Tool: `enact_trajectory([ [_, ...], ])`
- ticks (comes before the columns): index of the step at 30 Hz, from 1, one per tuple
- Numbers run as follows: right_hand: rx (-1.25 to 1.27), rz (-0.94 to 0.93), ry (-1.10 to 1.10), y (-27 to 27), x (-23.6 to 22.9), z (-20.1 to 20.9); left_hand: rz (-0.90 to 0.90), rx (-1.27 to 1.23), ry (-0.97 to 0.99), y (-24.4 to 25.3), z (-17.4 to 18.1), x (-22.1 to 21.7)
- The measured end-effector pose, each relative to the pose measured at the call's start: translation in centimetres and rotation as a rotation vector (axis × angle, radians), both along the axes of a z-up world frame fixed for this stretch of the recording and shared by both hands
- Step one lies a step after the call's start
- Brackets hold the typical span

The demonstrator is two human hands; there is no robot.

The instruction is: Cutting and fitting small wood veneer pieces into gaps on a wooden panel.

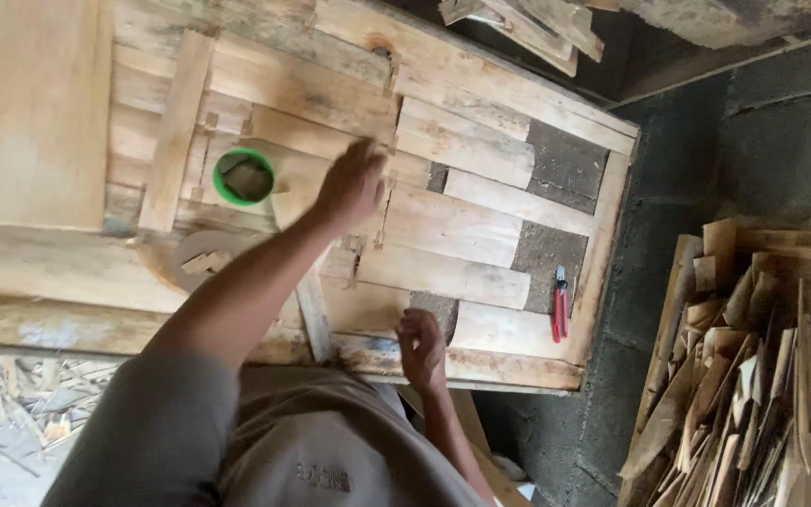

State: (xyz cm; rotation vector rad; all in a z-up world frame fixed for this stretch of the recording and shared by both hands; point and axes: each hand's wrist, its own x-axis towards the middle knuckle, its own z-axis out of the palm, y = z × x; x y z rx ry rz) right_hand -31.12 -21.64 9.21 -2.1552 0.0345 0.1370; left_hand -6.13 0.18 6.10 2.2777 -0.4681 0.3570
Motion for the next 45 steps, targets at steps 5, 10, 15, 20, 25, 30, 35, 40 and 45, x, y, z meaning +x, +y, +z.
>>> enact_trajectory([
  [5, -0.020, -0.003, -0.041, 1.3, 3.1, 1.5, -0.087, -0.157, 0.134, 3.8, 4.2, -13.2],
  [10, -0.096, 0.137, -0.072, 4.0, 6.6, 2.2, 0.004, -0.228, 0.212, 9.3, 4.1, -24.1],
  [15, 0.026, 0.378, -0.145, 10.2, 8.1, 4.3, 0.361, -0.255, 0.334, 13.9, 3.4, -31.6],
  [20, -0.135, 0.577, -0.252, 15.8, 8.7, 3.5, 0.570, -0.401, 0.344, 15.8, 1.4, -33.9],
  [25, -0.301, 0.681, -0.310, 21.3, 9.3, 2.4, 0.693, -0.478, 0.341, 17.1, 0.7, -33.4],
  [30, -0.528, 0.775, -0.337, 25.0, 9.0, 2.6, 0.752, -0.516, 0.266, 18.3, 1.2, -34.0],
  [35, -0.538, 0.751, -0.363, 26.4, 8.5, 1.2, 0.807, -0.524, 0.260, 18.7, 0.0, -35.9],
  [40, -0.624, 0.779, -0.432, 27.4, 8.3, -0.6, 0.814, -0.556, 0.314, 19.0, 0.7, -37.0],
  [45, -0.612, 0.747, -0.407, 28.3, 8.1, 1.0, 0.819, -0.561, 0.286, 19.2, 0.8, -37.3],
])
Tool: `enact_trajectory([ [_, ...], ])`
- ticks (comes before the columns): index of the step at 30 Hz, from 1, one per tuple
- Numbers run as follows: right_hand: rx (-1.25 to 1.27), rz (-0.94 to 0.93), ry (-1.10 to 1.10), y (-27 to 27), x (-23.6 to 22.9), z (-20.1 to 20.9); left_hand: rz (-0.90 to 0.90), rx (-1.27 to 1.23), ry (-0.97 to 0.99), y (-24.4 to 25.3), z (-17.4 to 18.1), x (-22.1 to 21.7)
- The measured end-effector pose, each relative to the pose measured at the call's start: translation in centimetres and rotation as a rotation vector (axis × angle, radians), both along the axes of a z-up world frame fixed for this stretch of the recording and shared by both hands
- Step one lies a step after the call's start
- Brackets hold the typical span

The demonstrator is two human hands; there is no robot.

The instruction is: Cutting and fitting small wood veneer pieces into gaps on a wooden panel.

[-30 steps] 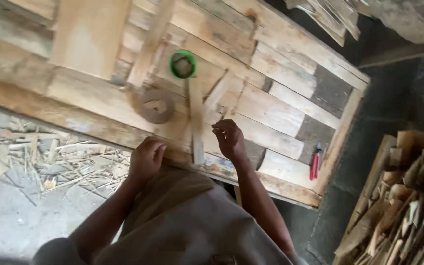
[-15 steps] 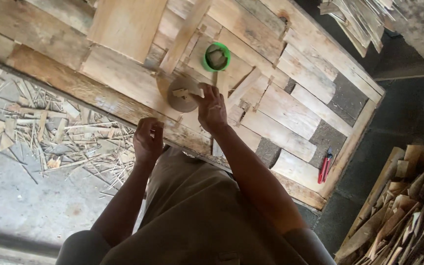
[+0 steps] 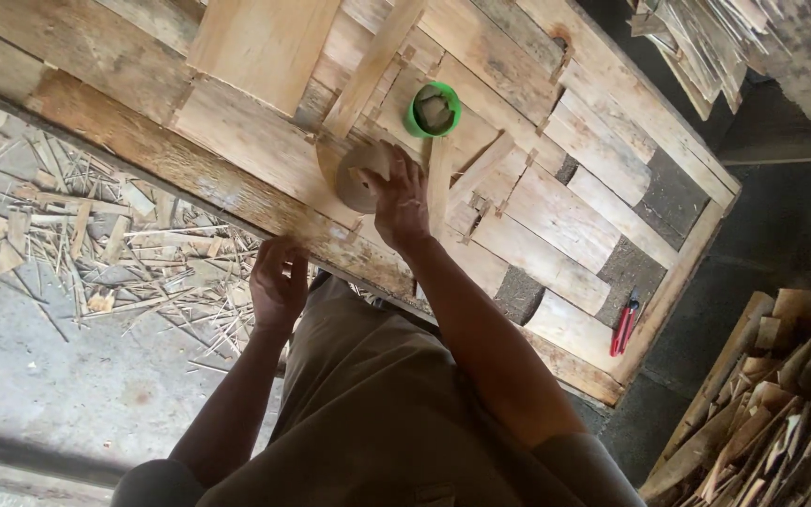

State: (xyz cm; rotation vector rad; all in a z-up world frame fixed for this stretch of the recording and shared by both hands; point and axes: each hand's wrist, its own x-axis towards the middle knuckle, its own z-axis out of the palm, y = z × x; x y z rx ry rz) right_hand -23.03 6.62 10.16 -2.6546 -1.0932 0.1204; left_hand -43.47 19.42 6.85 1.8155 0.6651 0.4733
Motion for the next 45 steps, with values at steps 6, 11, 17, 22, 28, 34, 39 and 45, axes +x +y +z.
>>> enact_trajectory([
  [6, 0.389, -0.177, 0.166, -0.7, 0.4, 0.9, -0.045, -0.026, 0.003, 0.4, 1.3, 2.3],
  [11, 0.790, -0.527, 0.852, -3.4, 1.2, -2.6, -0.105, 0.029, -0.038, -0.3, 2.9, 6.2],
  [17, 1.088, -0.548, 1.255, -5.6, 1.1, -0.4, -0.231, -0.104, -0.114, -2.5, 5.4, 12.6],
  [22, 1.025, -0.399, 1.078, -5.6, 2.3, 1.4, -0.249, -0.403, -0.183, -4.5, 4.4, 16.9],
  [28, 0.814, -0.513, 0.754, -5.0, 5.1, 2.9, -0.177, -0.631, -0.235, -5.2, 2.2, 20.9],
  [34, 0.910, -0.581, 0.782, -4.3, 8.5, 0.5, -0.107, -0.556, -0.344, -4.9, 2.3, 23.8],
  [39, 0.777, -0.583, 0.376, -3.6, 10.6, -0.4, -0.067, -0.139, -0.273, -4.4, 5.1, 25.0],
  [45, 0.531, -0.768, 0.321, -2.9, 12.2, -0.3, -0.100, -0.055, -0.040, -4.0, 5.5, 26.1],
])
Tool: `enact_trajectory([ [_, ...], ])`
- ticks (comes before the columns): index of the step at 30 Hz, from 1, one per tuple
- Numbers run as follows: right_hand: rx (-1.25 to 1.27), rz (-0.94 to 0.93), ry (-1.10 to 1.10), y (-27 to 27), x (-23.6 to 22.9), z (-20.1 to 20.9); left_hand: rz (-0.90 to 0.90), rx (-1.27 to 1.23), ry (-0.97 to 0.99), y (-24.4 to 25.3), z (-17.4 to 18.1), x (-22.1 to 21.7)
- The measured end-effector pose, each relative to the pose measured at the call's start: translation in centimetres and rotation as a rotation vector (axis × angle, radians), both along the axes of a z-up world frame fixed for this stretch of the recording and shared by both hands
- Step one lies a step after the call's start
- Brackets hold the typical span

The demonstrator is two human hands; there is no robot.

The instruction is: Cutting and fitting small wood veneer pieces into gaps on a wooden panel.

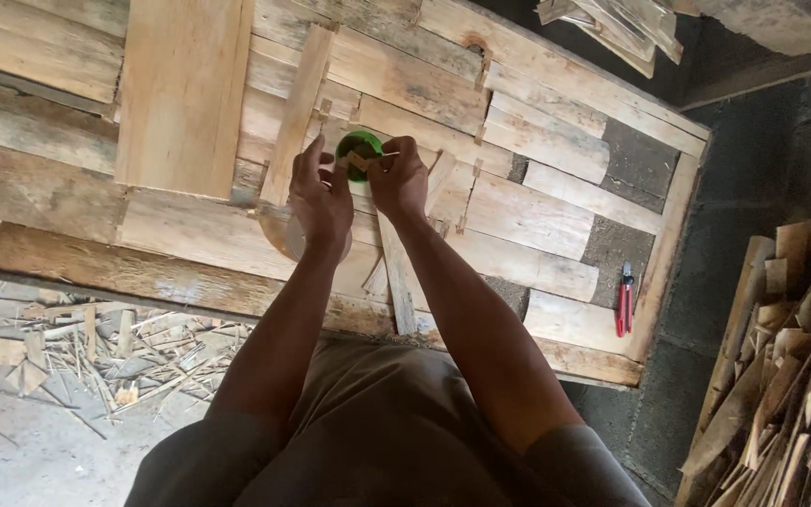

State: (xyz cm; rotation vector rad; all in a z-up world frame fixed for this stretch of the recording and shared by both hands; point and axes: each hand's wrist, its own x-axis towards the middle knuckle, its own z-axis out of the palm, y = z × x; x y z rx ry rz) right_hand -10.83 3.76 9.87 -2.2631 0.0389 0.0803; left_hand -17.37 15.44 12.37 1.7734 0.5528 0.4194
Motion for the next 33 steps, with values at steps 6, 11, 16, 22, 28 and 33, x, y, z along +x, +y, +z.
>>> enact_trajectory([
  [6, -0.187, 0.025, -0.001, 0.9, 0.1, 1.3, 0.098, -0.109, 0.080, -1.3, -6.7, 2.4],
  [11, -0.261, 0.070, -0.035, 1.1, 0.4, 0.4, 0.151, -0.366, 0.191, -1.0, -3.8, 3.2],
  [16, -0.256, 0.077, 0.006, 1.3, 0.3, 3.3, 0.206, -0.253, 0.192, -1.3, -7.8, 3.8],
  [22, -0.264, 0.115, -0.043, -1.1, 0.0, 2.6, 0.162, -0.383, 0.295, -1.1, -3.0, 3.0],
  [28, -0.026, 0.230, -0.207, -1.6, -0.1, 3.1, 0.098, 0.029, -0.139, -0.2, -2.5, 1.9],
  [33, 0.038, 0.267, -0.112, -1.4, 0.3, 3.6, -0.160, -0.120, -0.124, 0.8, -2.4, 2.2],
])
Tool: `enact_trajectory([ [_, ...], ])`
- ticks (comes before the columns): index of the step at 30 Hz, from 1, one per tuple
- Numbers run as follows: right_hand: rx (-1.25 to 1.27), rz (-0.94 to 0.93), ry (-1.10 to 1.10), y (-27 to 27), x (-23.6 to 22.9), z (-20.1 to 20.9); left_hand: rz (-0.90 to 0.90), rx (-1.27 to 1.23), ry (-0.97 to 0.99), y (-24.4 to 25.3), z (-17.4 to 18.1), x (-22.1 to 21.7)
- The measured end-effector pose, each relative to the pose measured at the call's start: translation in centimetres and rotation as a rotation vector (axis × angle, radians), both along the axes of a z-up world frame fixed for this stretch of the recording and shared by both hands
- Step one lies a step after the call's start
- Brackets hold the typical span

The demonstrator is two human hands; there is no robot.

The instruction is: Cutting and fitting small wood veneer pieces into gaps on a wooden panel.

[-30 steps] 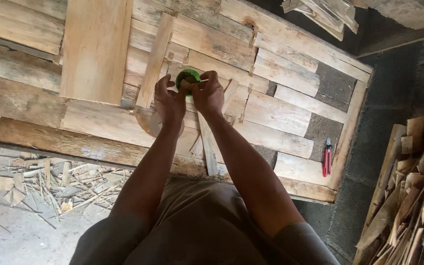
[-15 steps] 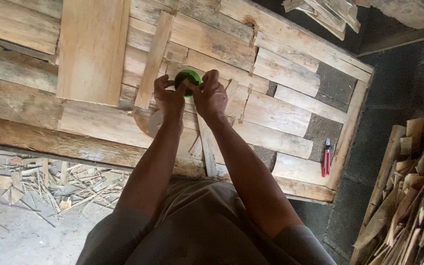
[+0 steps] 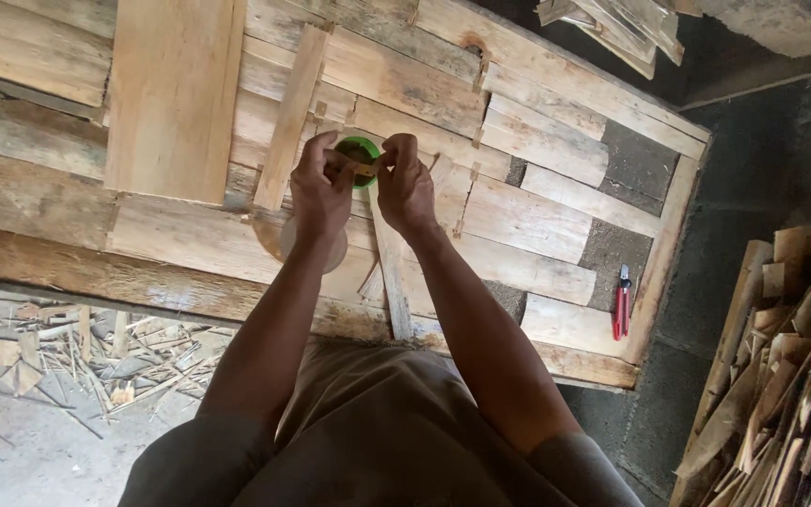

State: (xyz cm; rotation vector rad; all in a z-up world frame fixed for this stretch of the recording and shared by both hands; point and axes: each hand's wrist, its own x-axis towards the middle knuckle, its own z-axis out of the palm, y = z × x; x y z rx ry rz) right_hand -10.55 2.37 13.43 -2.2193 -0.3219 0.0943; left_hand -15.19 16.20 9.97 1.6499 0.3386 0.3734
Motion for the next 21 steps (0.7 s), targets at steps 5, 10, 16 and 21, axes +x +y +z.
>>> enact_trajectory([
  [5, -0.075, -0.033, 0.024, 0.7, -0.7, 1.2, 0.024, 0.109, 0.036, 0.0, -1.1, 0.2],
  [10, -0.163, -0.081, -0.150, -0.1, -1.8, -1.0, 0.085, 0.058, 0.157, -0.2, -2.2, 0.6],
  [16, -0.580, 0.123, -0.231, 0.7, -4.5, -0.5, 0.143, 0.358, 0.083, -0.9, -2.2, 0.6],
  [21, -0.691, 0.186, -0.088, 1.0, -4.9, -1.0, 0.140, 0.553, 0.043, -1.1, -2.6, 0.4],
])
